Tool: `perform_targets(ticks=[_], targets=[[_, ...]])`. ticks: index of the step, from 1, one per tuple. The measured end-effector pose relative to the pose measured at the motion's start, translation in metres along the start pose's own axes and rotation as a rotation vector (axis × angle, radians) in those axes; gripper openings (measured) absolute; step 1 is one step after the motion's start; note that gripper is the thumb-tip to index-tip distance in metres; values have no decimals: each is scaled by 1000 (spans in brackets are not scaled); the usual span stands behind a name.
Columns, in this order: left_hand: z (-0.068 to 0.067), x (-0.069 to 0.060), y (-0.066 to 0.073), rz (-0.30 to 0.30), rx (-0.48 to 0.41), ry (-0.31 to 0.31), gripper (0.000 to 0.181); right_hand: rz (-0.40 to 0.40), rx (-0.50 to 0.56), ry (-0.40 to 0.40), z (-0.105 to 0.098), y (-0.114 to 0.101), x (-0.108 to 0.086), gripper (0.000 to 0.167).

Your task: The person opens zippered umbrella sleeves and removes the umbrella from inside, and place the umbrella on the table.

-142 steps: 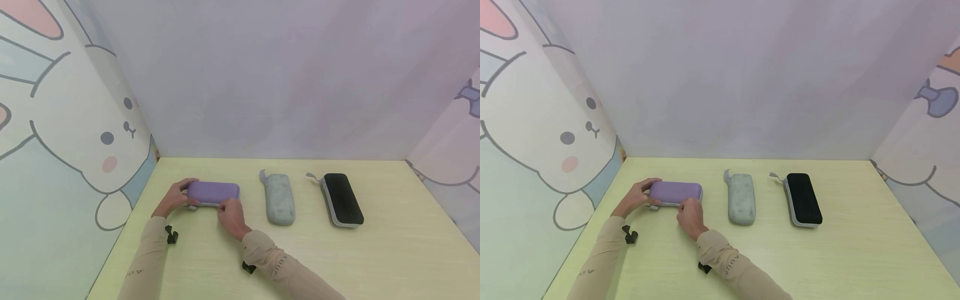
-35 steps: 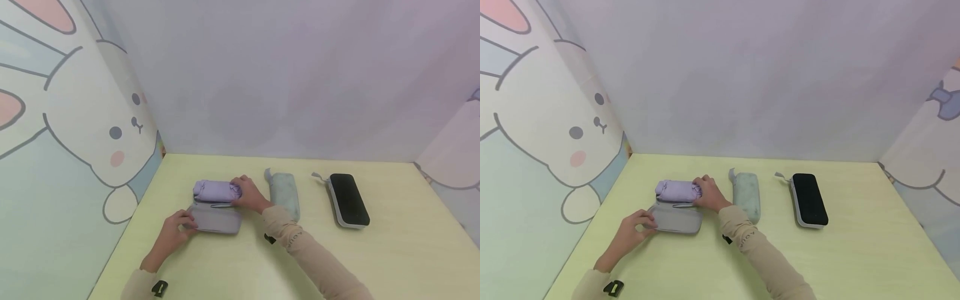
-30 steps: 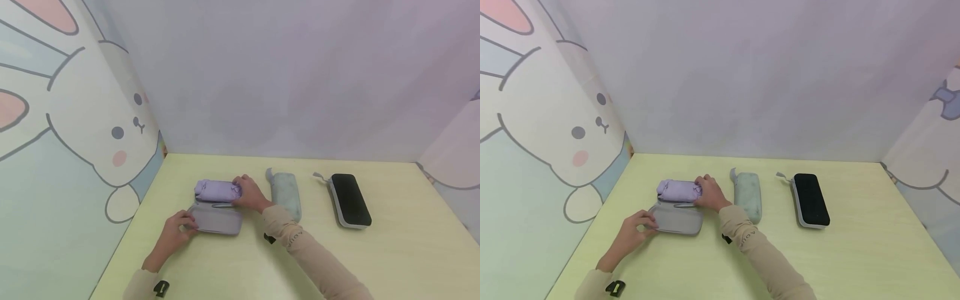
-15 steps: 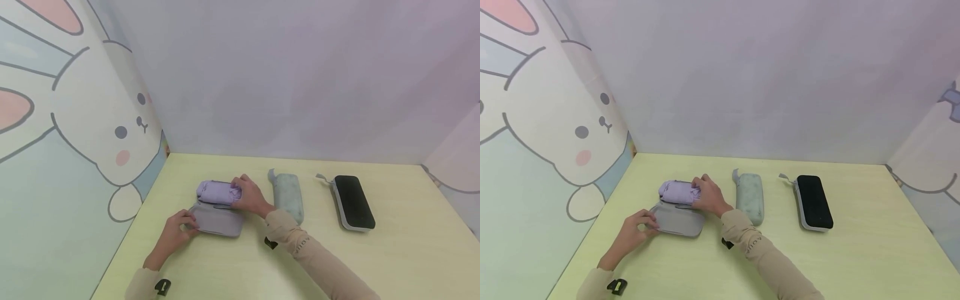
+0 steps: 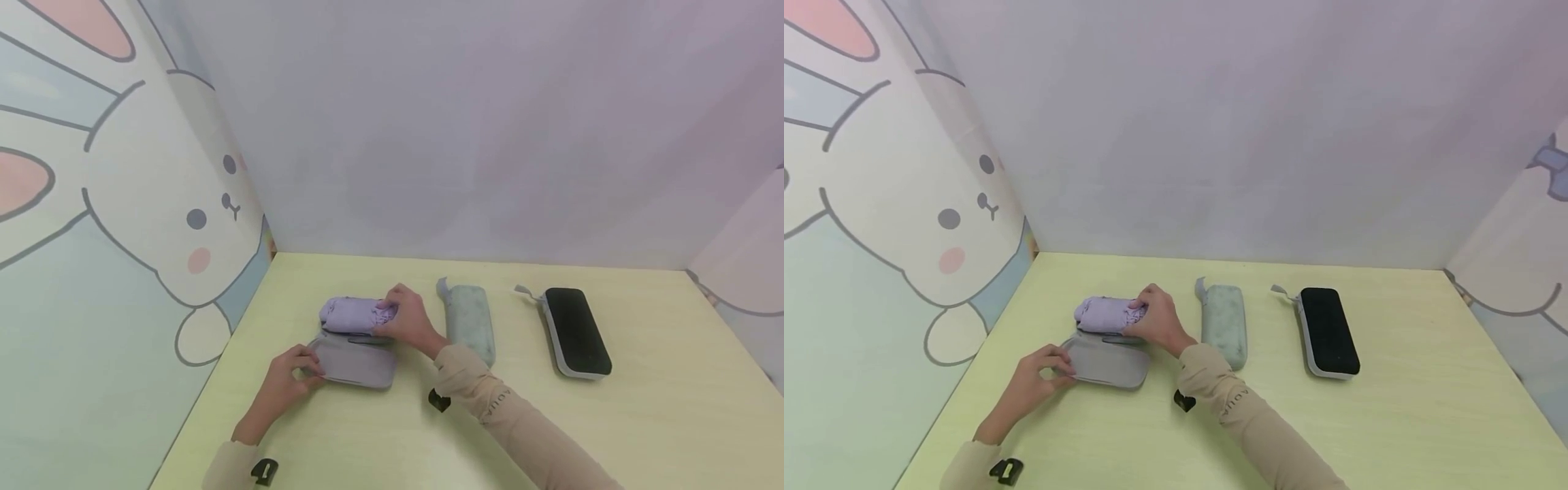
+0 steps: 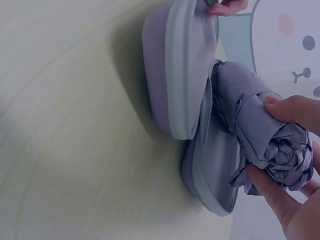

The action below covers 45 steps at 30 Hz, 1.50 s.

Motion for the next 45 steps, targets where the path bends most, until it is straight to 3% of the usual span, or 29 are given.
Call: perform_targets(ticks=[15, 20, 24, 34, 45], targets=[[0, -3, -2, 14, 0, 11, 28, -19, 232, 35, -17, -3, -4, 38], [0, -3, -4, -11, -10, -4, 28, 41, 333, 24, -30, -10, -5, 38], [-2, -2, -3, -19, -8, -11, 28, 67, 376, 48, -34, -4, 6, 39], [-4, -2, 0, 22, -6, -5, 26, 88, 360, 141, -43, 4, 35, 37], [-7, 0, 3, 65, -25, 31, 26, 103, 344, 115, -28, 16, 66, 35]])
Point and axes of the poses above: each hand's wrist, its own x-axis towards the middle knuckle, its own z-axis out of the palm, y = z × x, the point moved 9 cm from there along x, towards the middle knuckle, and after that the axes turned 15 degrees about z, right-handed, at the moved point
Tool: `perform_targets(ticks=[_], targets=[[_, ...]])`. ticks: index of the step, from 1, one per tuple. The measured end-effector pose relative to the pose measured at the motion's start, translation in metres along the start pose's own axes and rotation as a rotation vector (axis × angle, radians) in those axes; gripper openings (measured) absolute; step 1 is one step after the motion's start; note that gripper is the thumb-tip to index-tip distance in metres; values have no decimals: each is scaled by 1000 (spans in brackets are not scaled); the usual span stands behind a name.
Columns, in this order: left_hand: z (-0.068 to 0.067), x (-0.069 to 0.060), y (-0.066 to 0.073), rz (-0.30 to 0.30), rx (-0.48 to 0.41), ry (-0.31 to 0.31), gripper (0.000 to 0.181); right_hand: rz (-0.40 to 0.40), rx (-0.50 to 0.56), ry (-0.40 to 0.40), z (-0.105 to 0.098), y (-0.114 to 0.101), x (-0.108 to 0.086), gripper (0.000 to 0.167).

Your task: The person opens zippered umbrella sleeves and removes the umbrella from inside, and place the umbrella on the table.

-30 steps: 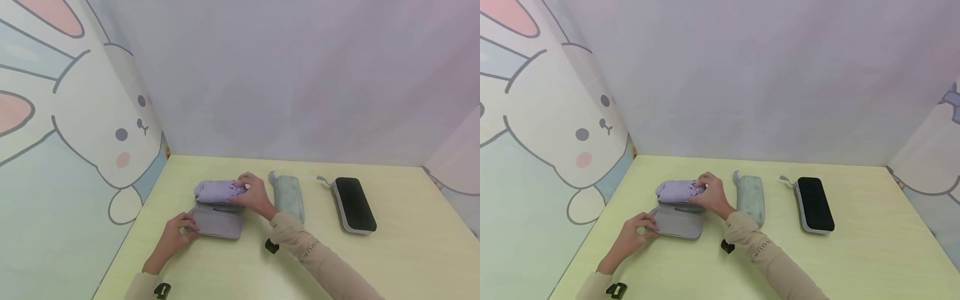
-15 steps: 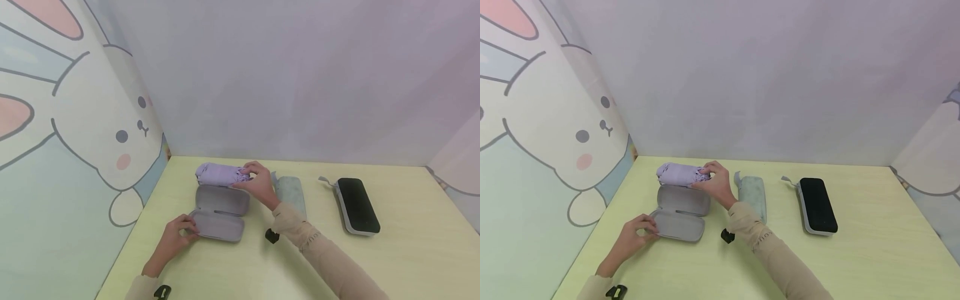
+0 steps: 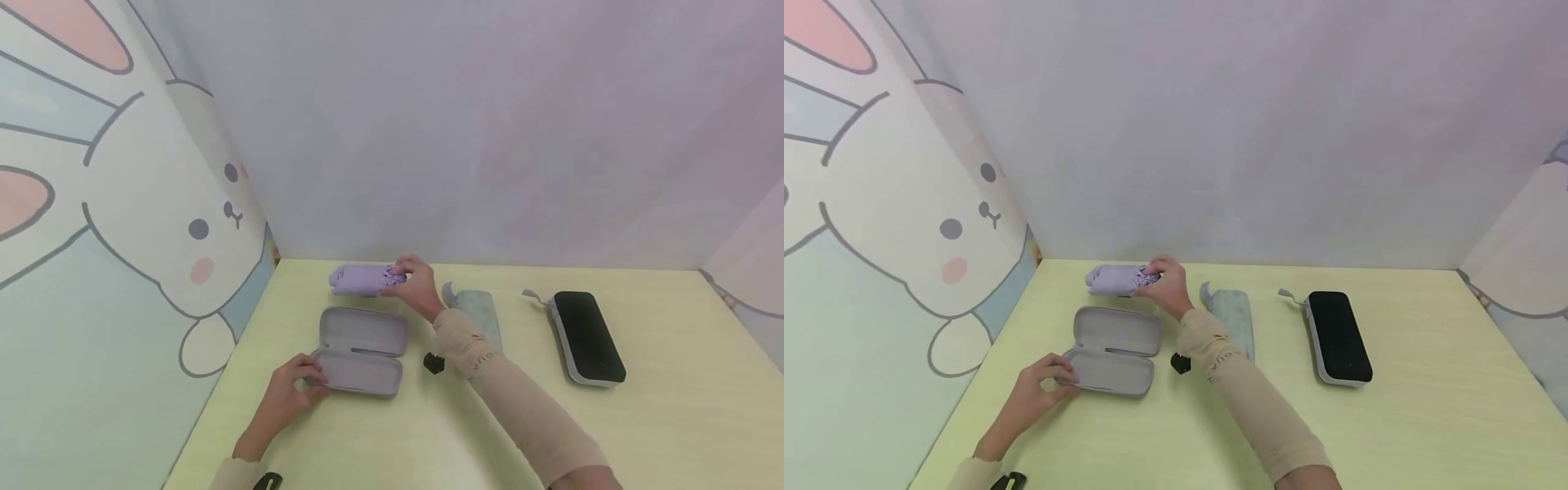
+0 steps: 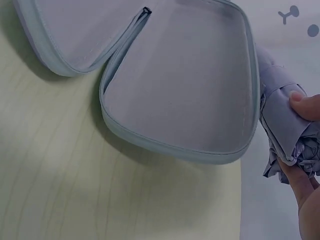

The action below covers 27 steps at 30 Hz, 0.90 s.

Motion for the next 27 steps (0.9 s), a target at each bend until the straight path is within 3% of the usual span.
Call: perform_targets(ticks=[6, 12, 18, 27], targets=[[2, -2, 0, -15, 9, -10, 28, 16, -25, -23, 16, 12, 4, 33], [2, -1, -1, -35, -1, -18, 28, 17, -30, 6, 19, 22, 14, 35], [5, -2, 1, -50, -3, -10, 28, -3, -201, 6, 16, 26, 17, 36], [1, 3, 5, -13, 25, 2, 30, -5, -430, -91, 19, 29, 17, 36]])
Point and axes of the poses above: each hand's wrist, its own x-axis towards the middle knuckle, its own z-axis out of the palm, y = z × x, the point moved 9 cm from there along x, towards the middle knuckle, and after that the axes turned 15 degrees about z, right-handed, at the moved point
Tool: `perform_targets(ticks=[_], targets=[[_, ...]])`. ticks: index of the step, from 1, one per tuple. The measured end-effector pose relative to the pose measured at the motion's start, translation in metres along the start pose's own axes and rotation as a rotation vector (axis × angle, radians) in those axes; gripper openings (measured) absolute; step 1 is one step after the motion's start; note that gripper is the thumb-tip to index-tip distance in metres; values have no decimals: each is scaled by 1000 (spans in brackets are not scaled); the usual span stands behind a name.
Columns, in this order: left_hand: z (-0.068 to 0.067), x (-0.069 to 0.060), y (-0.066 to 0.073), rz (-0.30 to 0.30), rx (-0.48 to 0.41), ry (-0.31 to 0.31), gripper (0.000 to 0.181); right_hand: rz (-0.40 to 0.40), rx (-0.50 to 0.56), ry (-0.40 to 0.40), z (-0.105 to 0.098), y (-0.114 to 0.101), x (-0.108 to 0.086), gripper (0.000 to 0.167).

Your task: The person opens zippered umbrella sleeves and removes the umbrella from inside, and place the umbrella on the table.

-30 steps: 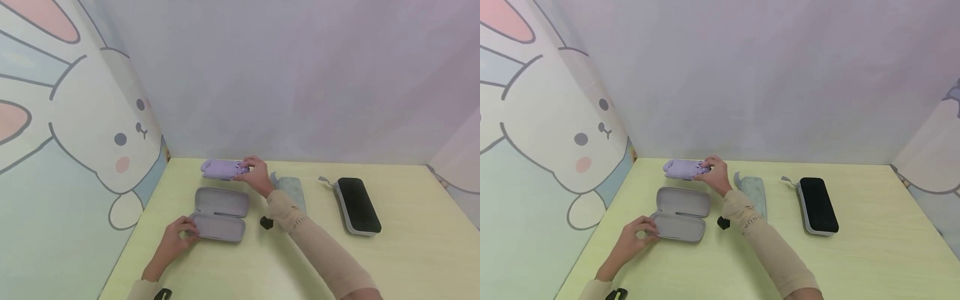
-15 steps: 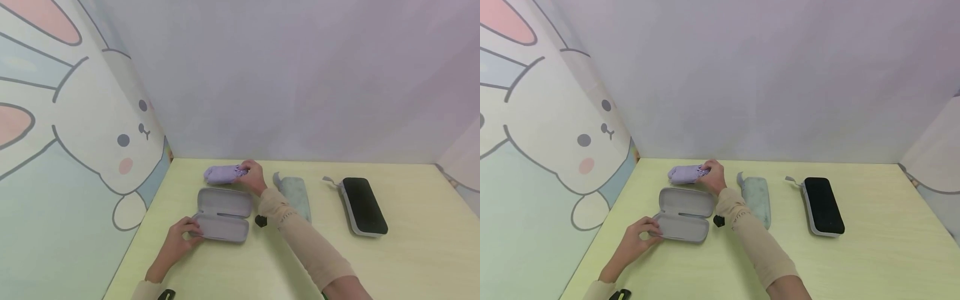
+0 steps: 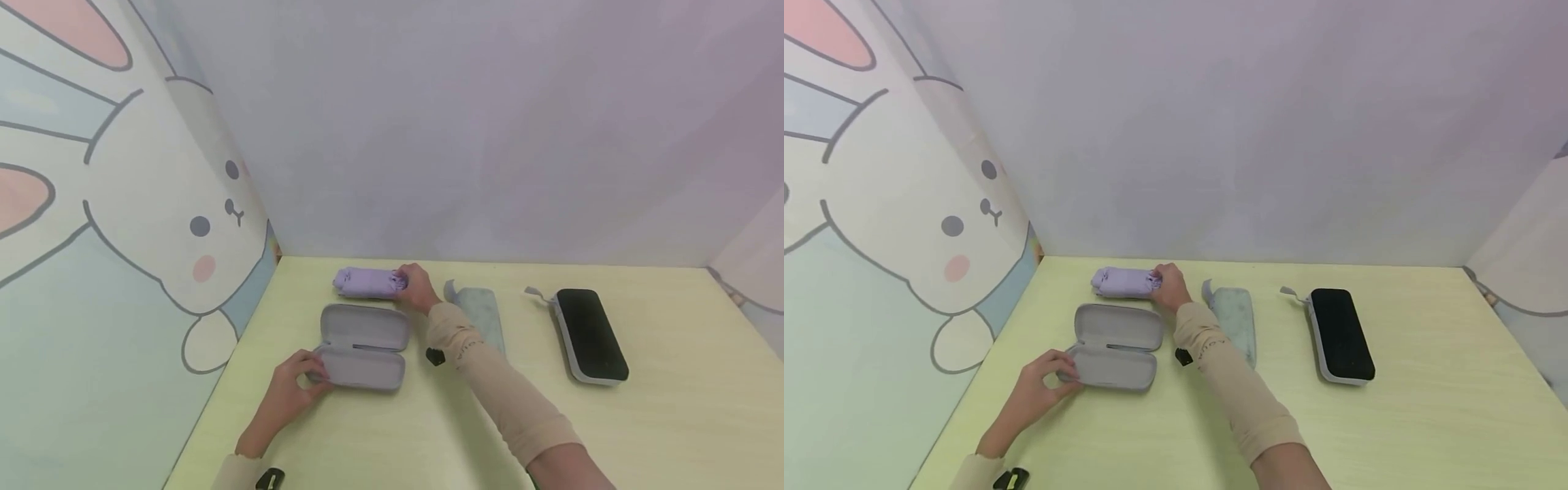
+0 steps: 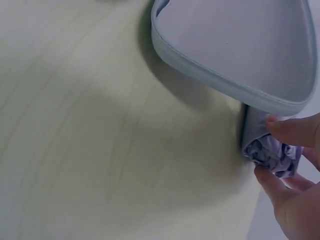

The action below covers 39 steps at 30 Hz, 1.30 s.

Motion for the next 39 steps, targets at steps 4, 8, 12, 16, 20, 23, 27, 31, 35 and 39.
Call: perform_targets(ticks=[4, 8, 12, 16, 20, 23, 27, 31, 35, 39], targets=[[0, 6, 0, 1, 4, -8, 29, 5, -57, -54, -3, -4, -2, 38], [-1, 14, 5, 16, 1, -8, 29, 63, -137, -95, -7, -4, -4, 40], [-5, 23, 8, 8, 27, -6, 37, 91, -184, -104, -22, -7, -7, 41], [-10, 35, 14, 17, 37, 44, 49, 45, -137, -107, -41, -13, -12, 41], [-12, 50, 28, 65, 0, 118, 51, -9, -103, -86, -60, -19, -16, 36], [-9, 62, 37, 77, -25, 145, 51, -28, -74, -74, -74, -23, -18, 33], [-3, 76, 47, 73, -58, 157, 48, -54, -48, -67, -89, -29, -22, 29], [7, 88, 55, 62, -120, 165, 47, -76, -42, -48, -105, -33, -27, 26], [16, 97, 63, 48, -161, 178, 47, -77, -41, -35, -119, -33, -32, 22], [25, 107, 69, 49, -183, 180, 46, -68, -30, -38, -129, -31, -34, 21]])
Point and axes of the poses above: each hand's wrist, its own x-axis towards the middle knuckle, its own z-axis out of the palm, y = z × x, the point moved 9 cm from there along x, towards the middle knuckle, and after that the axes turned 15 degrees about z, right-handed, at the moved point
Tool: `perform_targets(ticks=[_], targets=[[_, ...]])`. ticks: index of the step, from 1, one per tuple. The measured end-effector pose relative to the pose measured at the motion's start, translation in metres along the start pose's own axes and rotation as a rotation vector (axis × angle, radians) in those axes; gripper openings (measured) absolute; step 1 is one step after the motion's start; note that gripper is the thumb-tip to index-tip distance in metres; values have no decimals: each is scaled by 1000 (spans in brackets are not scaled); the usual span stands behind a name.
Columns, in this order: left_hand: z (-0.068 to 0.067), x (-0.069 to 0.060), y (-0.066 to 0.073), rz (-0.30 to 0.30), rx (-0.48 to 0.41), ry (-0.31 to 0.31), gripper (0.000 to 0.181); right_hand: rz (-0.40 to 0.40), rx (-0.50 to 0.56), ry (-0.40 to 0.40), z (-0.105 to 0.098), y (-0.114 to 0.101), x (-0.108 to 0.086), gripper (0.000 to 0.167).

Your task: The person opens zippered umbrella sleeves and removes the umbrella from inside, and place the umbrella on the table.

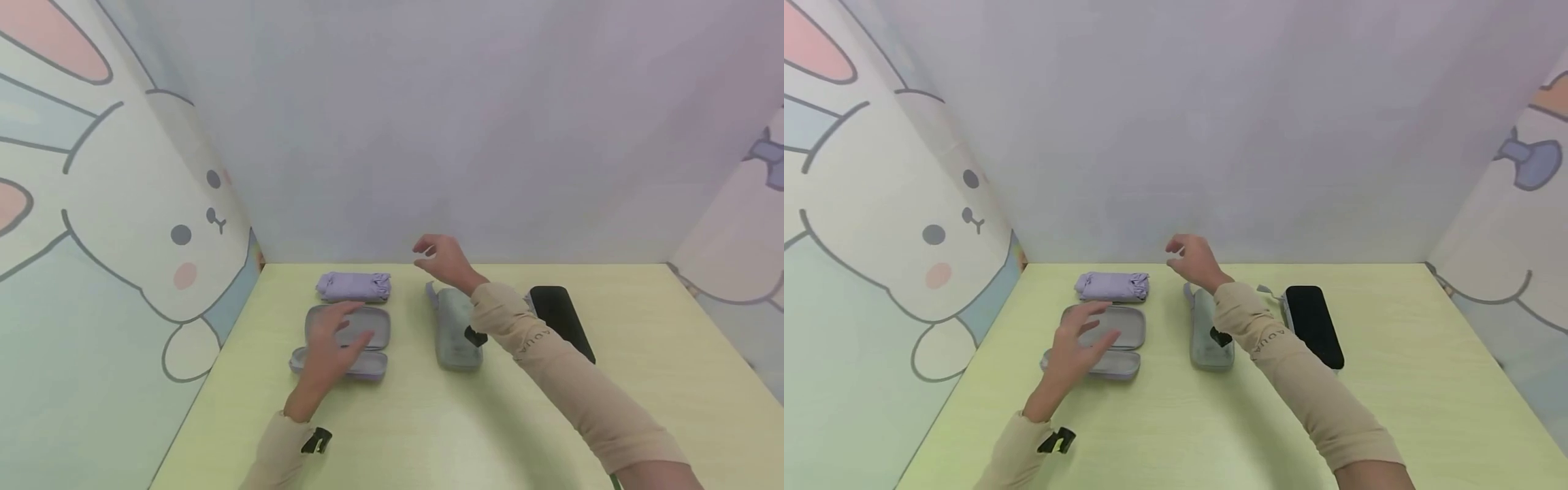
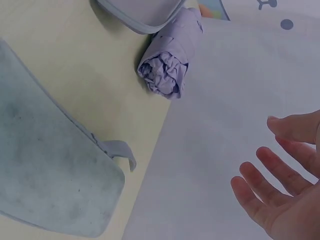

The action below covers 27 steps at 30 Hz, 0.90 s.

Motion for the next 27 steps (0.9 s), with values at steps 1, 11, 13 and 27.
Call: perform_targets(ticks=[1, 11, 13, 27], targets=[[4, 1, 0, 3, -3, 0, 46, 2, -1, -2, -2, 1, -1, 21], [43, 10, 5, -52, -87, 1, 44, 55, 0, -8, -23, 26, -4, 16], [51, 10, 7, -78, -90, -5, 43, 61, 9, -5, -27, 34, -4, 16], [109, 9, 4, -267, -168, -121, 45, 121, -3, -31, -31, 77, -6, 16]])
Point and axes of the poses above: each hand's wrist, its own x-axis towards the middle knuckle, its own z-axis out of the palm, y = z × x, the point moved 9 cm from there along x, towards the middle knuckle, and after that the axes turned 15 degrees about z, right-handed, at the moved point
